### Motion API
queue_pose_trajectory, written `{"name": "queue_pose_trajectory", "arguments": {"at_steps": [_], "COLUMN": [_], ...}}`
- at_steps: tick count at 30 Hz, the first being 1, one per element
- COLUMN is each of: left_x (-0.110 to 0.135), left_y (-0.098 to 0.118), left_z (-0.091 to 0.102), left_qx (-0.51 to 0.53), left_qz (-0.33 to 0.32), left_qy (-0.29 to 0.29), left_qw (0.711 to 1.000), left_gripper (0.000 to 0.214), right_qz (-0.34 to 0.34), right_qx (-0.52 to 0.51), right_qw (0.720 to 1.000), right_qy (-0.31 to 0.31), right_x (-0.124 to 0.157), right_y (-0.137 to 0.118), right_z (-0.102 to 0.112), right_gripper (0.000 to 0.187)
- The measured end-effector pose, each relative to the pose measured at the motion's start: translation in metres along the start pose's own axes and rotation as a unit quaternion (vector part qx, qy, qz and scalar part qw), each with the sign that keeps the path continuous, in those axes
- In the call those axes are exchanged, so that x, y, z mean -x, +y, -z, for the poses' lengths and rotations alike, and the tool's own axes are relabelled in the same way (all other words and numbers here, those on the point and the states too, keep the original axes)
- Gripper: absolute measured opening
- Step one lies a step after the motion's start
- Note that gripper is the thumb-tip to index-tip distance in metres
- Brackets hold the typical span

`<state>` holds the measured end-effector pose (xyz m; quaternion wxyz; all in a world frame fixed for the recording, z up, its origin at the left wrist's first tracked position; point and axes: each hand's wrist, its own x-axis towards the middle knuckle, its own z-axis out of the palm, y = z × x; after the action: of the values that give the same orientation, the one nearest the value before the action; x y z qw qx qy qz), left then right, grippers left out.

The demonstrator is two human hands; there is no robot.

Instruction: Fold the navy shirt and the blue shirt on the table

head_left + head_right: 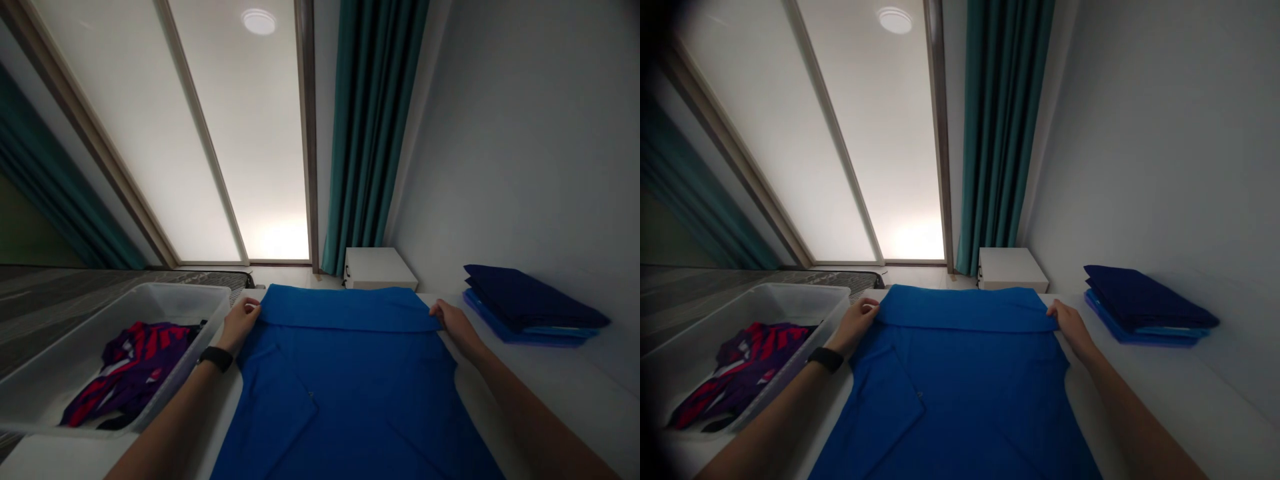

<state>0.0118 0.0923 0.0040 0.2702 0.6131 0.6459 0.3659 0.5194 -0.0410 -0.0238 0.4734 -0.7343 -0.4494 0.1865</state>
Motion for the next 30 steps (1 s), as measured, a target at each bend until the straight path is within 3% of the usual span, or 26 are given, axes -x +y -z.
{"name": "queue_pose_trajectory", "arguments": {"at_steps": [5, 13, 18, 22, 27, 30], "left_x": [0.005, 0.004, 0.004, 0.006, 0.008, 0.008], "left_y": [-0.007, -0.012, -0.012, -0.010, -0.008, -0.010], "left_z": [-0.002, 0.001, 0.002, 0.004, 0.006, 0.008], "left_qx": [-0.054, -0.092, -0.146, -0.090, 0.021, -0.021], "left_qz": [-0.037, -0.051, -0.048, -0.056, -0.054, -0.053], "left_qy": [0.000, 0.005, 0.011, 0.013, 0.055, 0.039], "left_qw": [0.998, 0.995, 0.988, 0.994, 0.997, 0.998], "left_gripper": [0.026, 0.033, 0.026, 0.029, 0.032, 0.028], "right_qz": [0.032, 0.039, 0.072, 0.073, 0.073, 0.079], "right_qx": [0.141, 0.091, 0.143, 0.131, 0.075, 0.124], "right_qw": [0.989, 0.995, 0.987, 0.989, 0.994, 0.989], "right_qy": [0.019, -0.020, -0.025, -0.010, 0.019, -0.010], "right_x": [0.005, 0.018, 0.018, 0.020, 0.022, 0.021], "right_y": [0.002, -0.003, 0.002, -0.003, -0.010, -0.005], "right_z": [-0.009, -0.002, 0.000, 0.001, 0.008, 0.010], "right_gripper": [0.017, 0.030, 0.026, 0.028, 0.035, 0.033]}}
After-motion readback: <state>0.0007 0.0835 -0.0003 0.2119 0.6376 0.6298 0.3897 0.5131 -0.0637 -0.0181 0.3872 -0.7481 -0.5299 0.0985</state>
